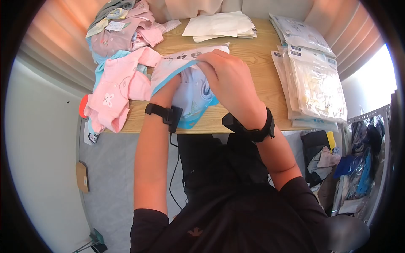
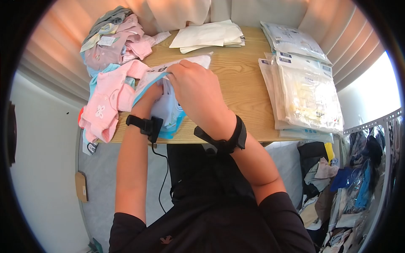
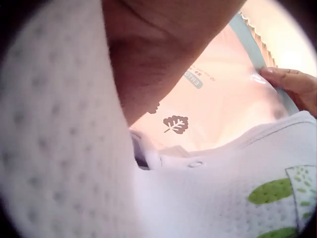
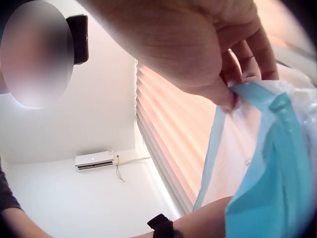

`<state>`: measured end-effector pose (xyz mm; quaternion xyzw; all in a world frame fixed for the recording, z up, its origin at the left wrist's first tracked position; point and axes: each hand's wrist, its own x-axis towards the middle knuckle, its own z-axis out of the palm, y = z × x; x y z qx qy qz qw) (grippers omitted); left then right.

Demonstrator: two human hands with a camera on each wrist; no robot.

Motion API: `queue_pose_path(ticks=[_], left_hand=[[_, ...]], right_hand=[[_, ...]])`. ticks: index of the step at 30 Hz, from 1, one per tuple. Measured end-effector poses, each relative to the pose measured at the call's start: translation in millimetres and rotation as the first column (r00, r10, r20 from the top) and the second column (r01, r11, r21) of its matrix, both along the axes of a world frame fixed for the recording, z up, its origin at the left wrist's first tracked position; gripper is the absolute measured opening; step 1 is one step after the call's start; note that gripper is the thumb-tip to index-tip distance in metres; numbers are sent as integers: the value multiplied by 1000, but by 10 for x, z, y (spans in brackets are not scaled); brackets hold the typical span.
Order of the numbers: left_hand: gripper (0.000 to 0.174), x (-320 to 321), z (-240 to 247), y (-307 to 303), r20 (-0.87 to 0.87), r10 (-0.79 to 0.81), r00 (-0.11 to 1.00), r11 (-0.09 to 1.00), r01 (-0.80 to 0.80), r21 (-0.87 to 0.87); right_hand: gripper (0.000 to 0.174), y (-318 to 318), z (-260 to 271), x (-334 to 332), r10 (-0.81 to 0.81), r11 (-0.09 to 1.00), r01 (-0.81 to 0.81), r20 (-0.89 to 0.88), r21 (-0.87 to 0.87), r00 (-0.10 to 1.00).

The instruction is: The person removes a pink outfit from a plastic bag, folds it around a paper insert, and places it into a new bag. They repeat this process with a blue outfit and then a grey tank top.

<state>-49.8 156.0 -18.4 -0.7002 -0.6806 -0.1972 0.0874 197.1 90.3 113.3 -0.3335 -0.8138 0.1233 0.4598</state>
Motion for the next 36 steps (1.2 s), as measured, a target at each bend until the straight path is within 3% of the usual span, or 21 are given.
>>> queue_pose_path(ticks=[5,11,14,17,20,23,29,31,32,34,36], left_hand=[[27,330,590,-243,93,-136,986,988,142,-67],[26,433,693,-302,230,-214,949,976,216,15],[27,336,461,-194,281,-258,924,966,235,112],[27,256,310,-103,241,-336,911,925,271,265],[24,194,316,-182,158,-190,969,965,155,209],[23,68,142,-115,22,-243,970,912,220,346],[28,506,107,-664,144,-240,960,971,236,41],[32,667,370,-1172,96,-307,947,945,292,145],[33,812,539,-1367,139,-149,979,984,133,120],[35,811,499,-1796,32,-190,981,978,192,-83],[43,894,722,-2210,53,-253,966,932,258,-255]], right_hand=[[13,12,-41,4,-12,999,10,-46,-37,999],[14,-11,-36,13,1,996,-9,-86,-92,996],[14,-27,-22,27,11,993,-22,-85,-120,996],[12,-20,-43,22,4,994,-16,-114,-109,994],[12,-60,-57,17,2,996,-13,-128,-85,992],[14,-99,-105,34,18,1000,-19,-57,-15,998],[29,-287,-375,285,83,996,-80,102,-36,991],[33,-426,-458,389,127,991,-130,159,11,979],[37,-511,-541,404,155,988,-146,208,-57,966],[38,-592,-676,370,164,985,-172,207,20,964],[43,-661,-871,374,189,979,-202,283,18,940]])
